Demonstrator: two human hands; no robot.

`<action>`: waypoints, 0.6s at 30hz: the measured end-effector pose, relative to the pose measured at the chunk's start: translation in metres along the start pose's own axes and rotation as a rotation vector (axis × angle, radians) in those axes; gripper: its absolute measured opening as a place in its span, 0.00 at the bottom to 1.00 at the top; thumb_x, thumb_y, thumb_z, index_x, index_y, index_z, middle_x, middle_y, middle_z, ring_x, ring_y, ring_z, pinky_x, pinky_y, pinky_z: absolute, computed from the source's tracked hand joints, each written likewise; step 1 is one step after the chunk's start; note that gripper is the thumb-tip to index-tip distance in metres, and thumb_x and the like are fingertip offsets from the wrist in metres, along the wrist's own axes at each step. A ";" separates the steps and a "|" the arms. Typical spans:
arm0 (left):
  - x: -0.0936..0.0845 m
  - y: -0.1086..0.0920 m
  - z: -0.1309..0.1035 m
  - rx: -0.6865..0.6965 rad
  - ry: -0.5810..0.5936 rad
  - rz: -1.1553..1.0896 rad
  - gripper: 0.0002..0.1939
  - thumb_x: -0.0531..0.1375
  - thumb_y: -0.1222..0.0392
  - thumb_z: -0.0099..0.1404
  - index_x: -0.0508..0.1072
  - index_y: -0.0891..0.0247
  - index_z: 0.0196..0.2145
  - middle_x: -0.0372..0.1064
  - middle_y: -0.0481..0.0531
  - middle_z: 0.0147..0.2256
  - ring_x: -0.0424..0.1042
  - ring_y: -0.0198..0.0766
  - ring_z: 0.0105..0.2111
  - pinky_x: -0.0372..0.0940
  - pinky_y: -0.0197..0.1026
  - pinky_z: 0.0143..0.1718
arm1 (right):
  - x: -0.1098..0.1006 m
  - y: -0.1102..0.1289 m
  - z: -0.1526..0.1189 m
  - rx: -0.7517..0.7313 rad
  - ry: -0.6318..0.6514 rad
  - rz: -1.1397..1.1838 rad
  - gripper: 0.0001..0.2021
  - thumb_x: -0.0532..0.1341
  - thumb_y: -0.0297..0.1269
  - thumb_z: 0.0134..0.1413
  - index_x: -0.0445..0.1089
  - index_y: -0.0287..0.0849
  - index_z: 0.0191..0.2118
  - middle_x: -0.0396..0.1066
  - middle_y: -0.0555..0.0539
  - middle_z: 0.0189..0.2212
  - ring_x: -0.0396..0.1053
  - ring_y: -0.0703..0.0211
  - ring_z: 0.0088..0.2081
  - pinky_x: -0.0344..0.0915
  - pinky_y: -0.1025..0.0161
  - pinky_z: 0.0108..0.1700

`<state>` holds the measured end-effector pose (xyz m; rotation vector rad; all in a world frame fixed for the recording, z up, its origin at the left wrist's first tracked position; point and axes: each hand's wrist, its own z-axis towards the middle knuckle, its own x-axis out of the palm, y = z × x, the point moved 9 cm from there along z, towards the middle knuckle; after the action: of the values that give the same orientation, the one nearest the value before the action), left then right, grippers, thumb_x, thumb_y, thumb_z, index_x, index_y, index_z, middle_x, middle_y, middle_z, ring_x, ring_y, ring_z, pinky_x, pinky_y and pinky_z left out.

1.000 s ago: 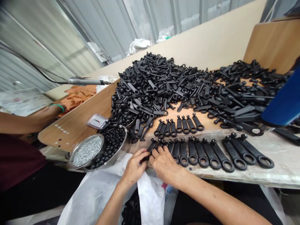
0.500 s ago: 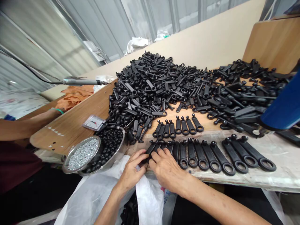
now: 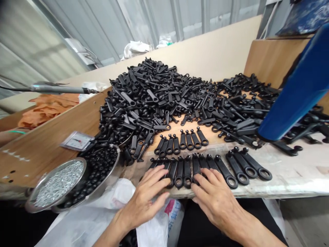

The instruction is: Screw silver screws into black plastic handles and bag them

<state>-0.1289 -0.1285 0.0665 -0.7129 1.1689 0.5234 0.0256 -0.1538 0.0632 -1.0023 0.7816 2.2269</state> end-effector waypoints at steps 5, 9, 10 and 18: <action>0.019 -0.061 0.044 0.417 0.197 -0.086 0.26 0.52 0.49 0.62 0.59 0.64 0.55 0.58 0.58 0.56 0.50 0.47 0.60 0.46 0.52 0.60 | -0.047 -0.009 -0.008 -0.027 -0.145 -0.078 0.12 0.58 0.26 0.51 0.69 0.42 0.42 0.72 0.44 0.41 0.65 0.52 0.48 0.59 0.51 0.52; 0.043 -0.099 0.076 0.761 0.194 -0.117 0.36 0.48 0.39 0.60 0.54 0.67 0.58 0.55 0.61 0.57 0.49 0.50 0.60 0.46 0.53 0.58 | -0.082 -0.026 -0.031 0.075 -0.189 -0.173 0.13 0.59 0.26 0.51 0.68 0.44 0.43 0.73 0.45 0.39 0.69 0.53 0.43 0.62 0.55 0.48; 0.050 -0.106 0.082 0.828 0.187 -0.123 0.37 0.48 0.38 0.60 0.54 0.68 0.58 0.55 0.62 0.57 0.50 0.50 0.59 0.47 0.53 0.58 | -0.086 -0.029 -0.037 0.100 -0.182 -0.200 0.13 0.58 0.27 0.52 0.68 0.45 0.44 0.73 0.46 0.38 0.69 0.54 0.42 0.63 0.56 0.47; 0.083 -0.121 0.111 0.954 0.132 -0.181 0.44 0.52 0.32 0.53 0.55 0.69 0.57 0.56 0.63 0.56 0.54 0.52 0.56 0.48 0.49 0.56 | -0.090 -0.041 -0.078 0.213 -0.132 -0.299 0.10 0.56 0.34 0.56 0.69 0.47 0.43 0.74 0.48 0.37 0.72 0.56 0.39 0.65 0.60 0.44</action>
<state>0.0527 -0.1278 0.0400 -0.0180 1.2889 -0.2558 0.1404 -0.2040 0.0805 -0.8026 0.7388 1.8896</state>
